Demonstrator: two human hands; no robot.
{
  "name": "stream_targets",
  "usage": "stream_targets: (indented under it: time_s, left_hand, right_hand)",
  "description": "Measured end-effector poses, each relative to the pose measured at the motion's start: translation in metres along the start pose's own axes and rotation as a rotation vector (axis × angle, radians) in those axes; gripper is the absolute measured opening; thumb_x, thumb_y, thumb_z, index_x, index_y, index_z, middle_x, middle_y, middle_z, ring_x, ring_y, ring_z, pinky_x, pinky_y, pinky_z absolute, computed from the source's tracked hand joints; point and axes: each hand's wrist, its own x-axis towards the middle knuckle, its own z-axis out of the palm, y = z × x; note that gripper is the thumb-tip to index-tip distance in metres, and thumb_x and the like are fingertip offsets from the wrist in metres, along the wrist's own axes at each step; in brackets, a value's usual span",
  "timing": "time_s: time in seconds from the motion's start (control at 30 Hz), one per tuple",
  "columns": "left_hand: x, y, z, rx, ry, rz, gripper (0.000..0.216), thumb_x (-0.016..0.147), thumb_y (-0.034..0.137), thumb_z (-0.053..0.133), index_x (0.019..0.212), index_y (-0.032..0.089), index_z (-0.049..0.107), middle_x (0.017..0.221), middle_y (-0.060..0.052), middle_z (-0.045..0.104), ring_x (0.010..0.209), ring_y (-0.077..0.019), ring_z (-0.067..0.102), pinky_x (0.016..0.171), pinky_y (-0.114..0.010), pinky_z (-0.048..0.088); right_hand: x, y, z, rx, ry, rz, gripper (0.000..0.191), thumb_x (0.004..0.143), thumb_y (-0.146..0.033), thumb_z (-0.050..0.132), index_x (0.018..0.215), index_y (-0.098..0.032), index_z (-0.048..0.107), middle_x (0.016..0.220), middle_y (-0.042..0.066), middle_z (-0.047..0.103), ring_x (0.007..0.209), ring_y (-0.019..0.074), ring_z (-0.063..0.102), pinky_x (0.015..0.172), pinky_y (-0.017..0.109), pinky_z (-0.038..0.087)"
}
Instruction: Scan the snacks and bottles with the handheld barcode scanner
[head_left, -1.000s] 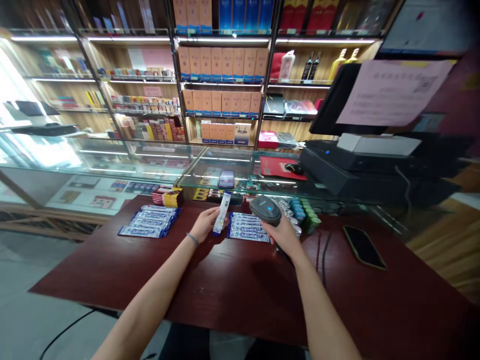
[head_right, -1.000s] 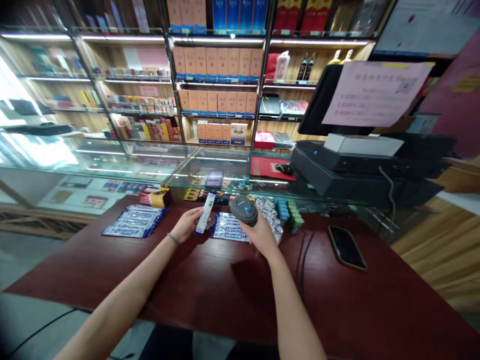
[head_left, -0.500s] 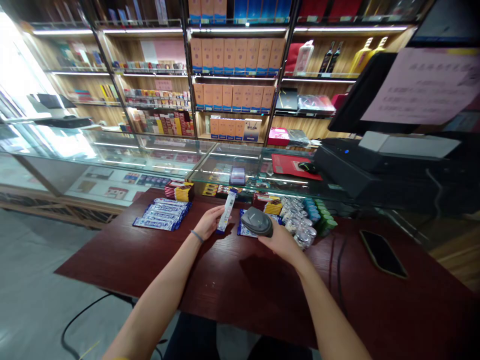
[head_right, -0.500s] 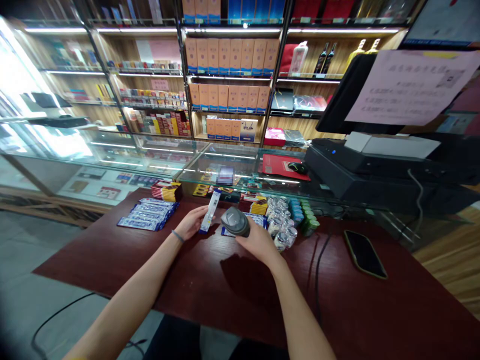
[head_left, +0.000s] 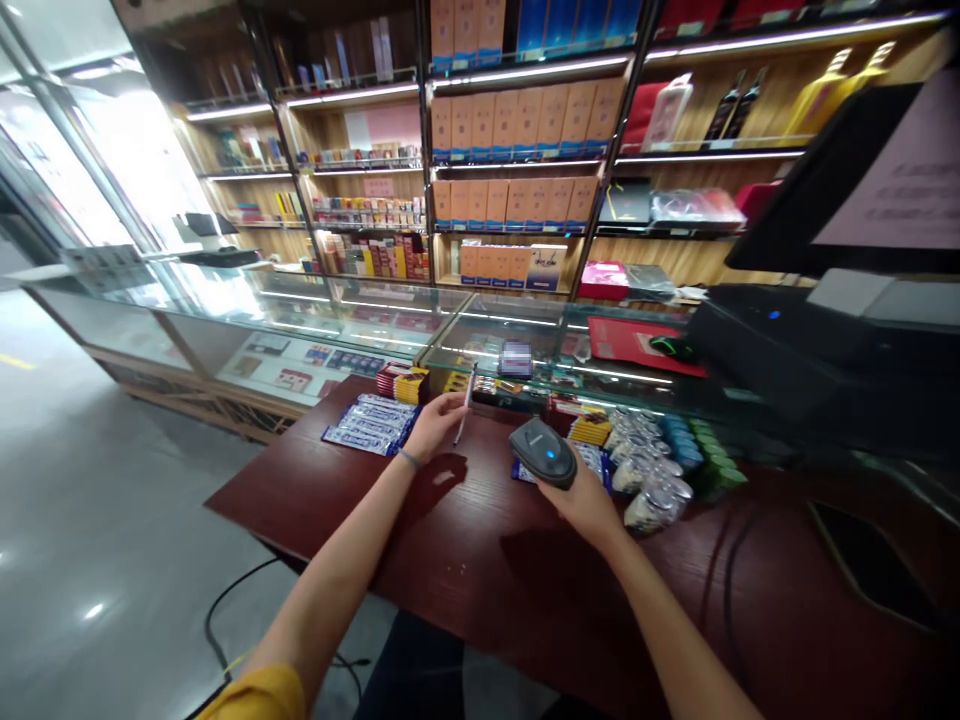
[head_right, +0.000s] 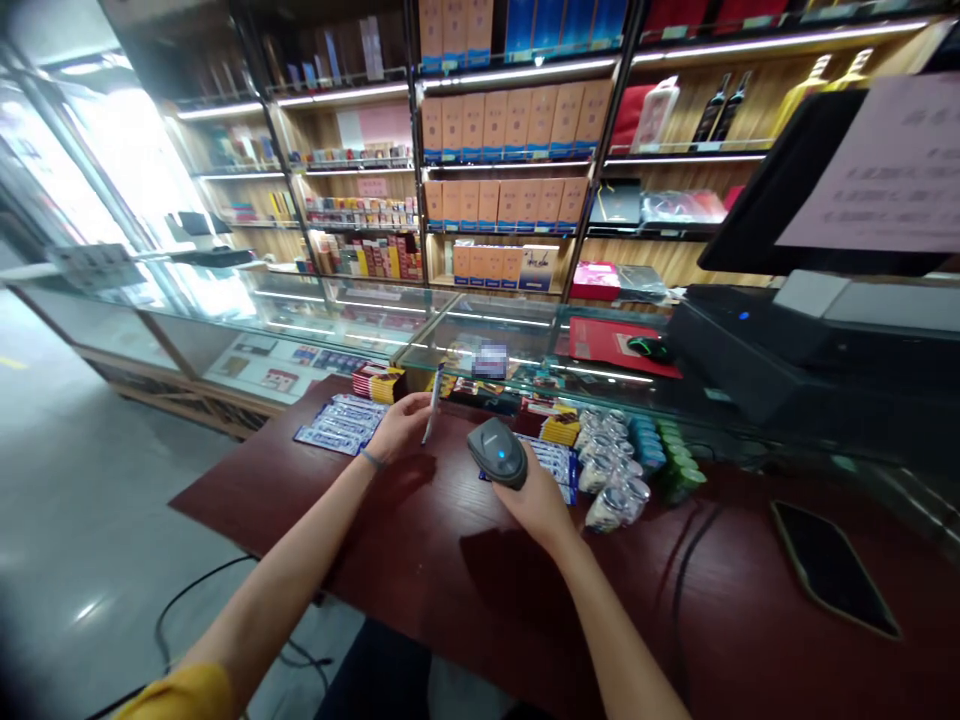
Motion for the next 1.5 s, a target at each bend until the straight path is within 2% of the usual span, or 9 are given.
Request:
stream_targets:
  time_s: [0.23, 0.4, 0.6, 0.87, 1.0, 1.13, 1.23, 1.33, 1.5]
  left_hand:
    - [-0.013, 0.019, -0.111, 0.857, -0.050, 0.357, 0.028, 0.094, 0.035, 0.064, 0.118, 0.023, 0.072, 0.121, -0.010, 0.073, 0.115, -0.0252, 0.066, 0.105, -0.041, 0.051]
    - [-0.019, 0.021, -0.167, 1.189, -0.186, 0.456, 0.024, 0.098, 0.025, 0.055, 0.114, 0.022, 0.073, 0.121, -0.011, 0.072, 0.116, -0.0239, 0.065, 0.108, -0.041, 0.048]
    - [-0.012, 0.017, -0.194, 1.289, -0.204, 0.396, 0.028, 0.093, 0.015, 0.052, 0.110, 0.023, 0.074, 0.120, -0.009, 0.072, 0.116, -0.0214, 0.065, 0.109, -0.039, 0.048]
    - [-0.002, 0.008, -0.198, 1.305, -0.184, 0.295, 0.034, 0.086, 0.006, 0.053, 0.107, 0.022, 0.074, 0.114, -0.008, 0.075, 0.106, -0.0199, 0.069, 0.103, -0.034, 0.051]
    - [-0.004, 0.010, -0.189, 1.238, -0.151, 0.326, 0.032, 0.087, 0.009, 0.055, 0.109, 0.022, 0.074, 0.116, -0.009, 0.075, 0.109, -0.0212, 0.069, 0.104, -0.036, 0.052]
    - [-0.006, 0.007, -0.155, 1.132, -0.057, 0.438, 0.032, 0.094, 0.020, 0.052, 0.119, 0.022, 0.071, 0.123, -0.010, 0.072, 0.116, -0.0248, 0.066, 0.107, -0.043, 0.051]
    - [-0.006, 0.002, -0.110, 1.025, -0.010, 0.517, 0.031, 0.099, 0.026, 0.051, 0.123, 0.022, 0.070, 0.124, -0.011, 0.071, 0.118, -0.0254, 0.065, 0.108, -0.044, 0.051]
    - [-0.005, -0.004, -0.056, 0.930, -0.046, 0.571, 0.030, 0.100, 0.027, 0.052, 0.124, 0.022, 0.069, 0.123, -0.010, 0.070, 0.119, -0.0239, 0.064, 0.109, -0.043, 0.050]
    - [-0.006, -0.018, 0.028, 0.836, -0.196, 0.610, 0.029, 0.099, 0.023, 0.055, 0.123, 0.021, 0.070, 0.124, -0.011, 0.069, 0.119, -0.0246, 0.062, 0.110, -0.044, 0.049]
  right_hand:
    - [0.000, -0.001, 0.017, -0.040, -0.073, 0.032, 0.050, 0.082, -0.038, 0.070, 0.128, -0.025, 0.055, 0.107, 0.008, 0.078, 0.100, 0.0309, 0.073, 0.088, 0.041, 0.054]
    - [-0.001, -0.004, 0.027, -0.081, -0.095, 0.039, 0.046, 0.081, -0.038, 0.069, 0.124, -0.026, 0.057, 0.104, 0.007, 0.078, 0.092, 0.0304, 0.074, 0.079, 0.039, 0.054]
    - [0.001, -0.012, 0.042, -0.094, -0.138, 0.051, 0.042, 0.079, -0.037, 0.068, 0.119, -0.026, 0.058, 0.105, 0.008, 0.077, 0.100, 0.0324, 0.073, 0.087, 0.041, 0.054]
    - [0.002, -0.012, 0.045, -0.082, -0.151, 0.084, 0.046, 0.075, -0.035, 0.070, 0.119, -0.026, 0.058, 0.104, 0.008, 0.078, 0.104, 0.0340, 0.073, 0.089, 0.044, 0.054]
    - [0.001, -0.013, 0.042, -0.071, -0.119, 0.072, 0.043, 0.077, -0.034, 0.070, 0.118, -0.027, 0.060, 0.102, 0.006, 0.078, 0.102, 0.0330, 0.073, 0.088, 0.043, 0.054]
    - [0.003, -0.014, 0.029, -0.073, -0.074, 0.073, 0.046, 0.076, -0.033, 0.072, 0.121, -0.028, 0.059, 0.100, 0.005, 0.078, 0.104, 0.0328, 0.073, 0.088, 0.042, 0.054]
    - [0.006, -0.015, 0.011, -0.046, -0.027, 0.064, 0.046, 0.079, -0.035, 0.071, 0.122, -0.028, 0.058, 0.103, 0.005, 0.077, 0.096, 0.0304, 0.074, 0.080, 0.040, 0.056]
    - [0.005, -0.016, -0.009, 0.019, 0.031, 0.106, 0.047, 0.079, -0.039, 0.073, 0.122, -0.027, 0.060, 0.086, 0.002, 0.075, 0.071, 0.0252, 0.071, 0.058, 0.033, 0.053]
    - [0.000, -0.020, -0.039, 0.114, 0.113, 0.170, 0.047, 0.080, -0.039, 0.074, 0.123, -0.025, 0.061, 0.057, -0.006, 0.061, 0.035, 0.0145, 0.048, 0.037, 0.027, 0.038]
